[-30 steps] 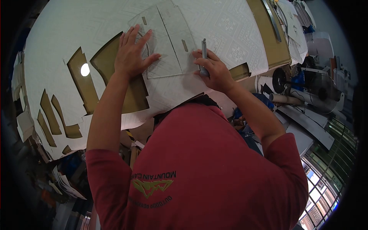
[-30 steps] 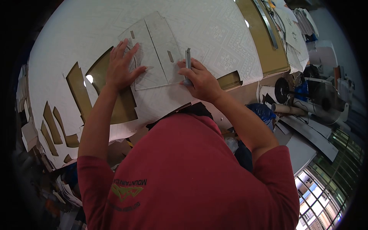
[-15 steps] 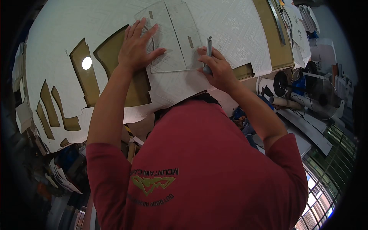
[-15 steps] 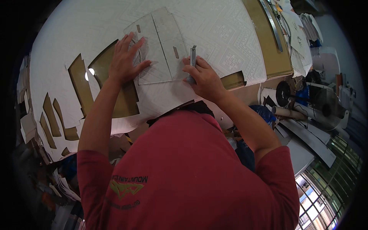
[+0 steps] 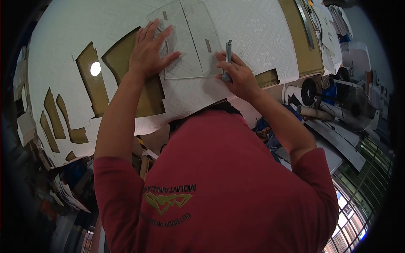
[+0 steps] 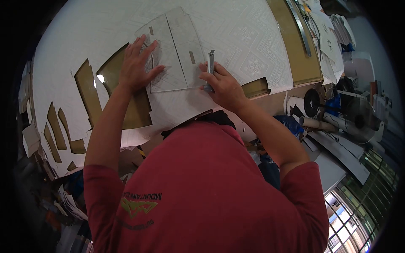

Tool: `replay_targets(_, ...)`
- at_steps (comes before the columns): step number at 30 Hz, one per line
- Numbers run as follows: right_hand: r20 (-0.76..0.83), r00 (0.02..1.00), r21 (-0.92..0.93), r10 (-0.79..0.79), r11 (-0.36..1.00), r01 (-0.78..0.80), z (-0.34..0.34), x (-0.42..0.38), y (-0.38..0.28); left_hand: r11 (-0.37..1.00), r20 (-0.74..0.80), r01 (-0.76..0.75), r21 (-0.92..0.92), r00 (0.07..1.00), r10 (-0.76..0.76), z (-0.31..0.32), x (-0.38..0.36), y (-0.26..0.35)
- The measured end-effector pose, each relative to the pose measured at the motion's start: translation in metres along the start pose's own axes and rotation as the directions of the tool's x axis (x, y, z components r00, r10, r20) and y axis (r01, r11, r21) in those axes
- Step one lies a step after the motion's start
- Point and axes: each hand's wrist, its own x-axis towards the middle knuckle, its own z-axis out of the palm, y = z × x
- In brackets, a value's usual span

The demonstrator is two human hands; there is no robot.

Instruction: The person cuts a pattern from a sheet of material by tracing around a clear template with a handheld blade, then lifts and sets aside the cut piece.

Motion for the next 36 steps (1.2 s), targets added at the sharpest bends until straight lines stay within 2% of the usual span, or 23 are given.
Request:
replay_targets(8, -0.003, 0.999, 0.033, 0.035, 0.999, -0.035, -0.0016, 0.0005, -0.0026, 1.0, 0.011, 0.007, 0.008, 1.0, -0.007, -0.0004, -0.0002, 0.0005)
replay_targets(36, 0.004, 1.0, 0.026, 0.005, 1.0, -0.005, -0.0037, 0.0043, -0.0012, 1.0, 0.026, 0.018, -0.012, 0.999, -0.018, -0.0021, -0.0005, 0.0017)
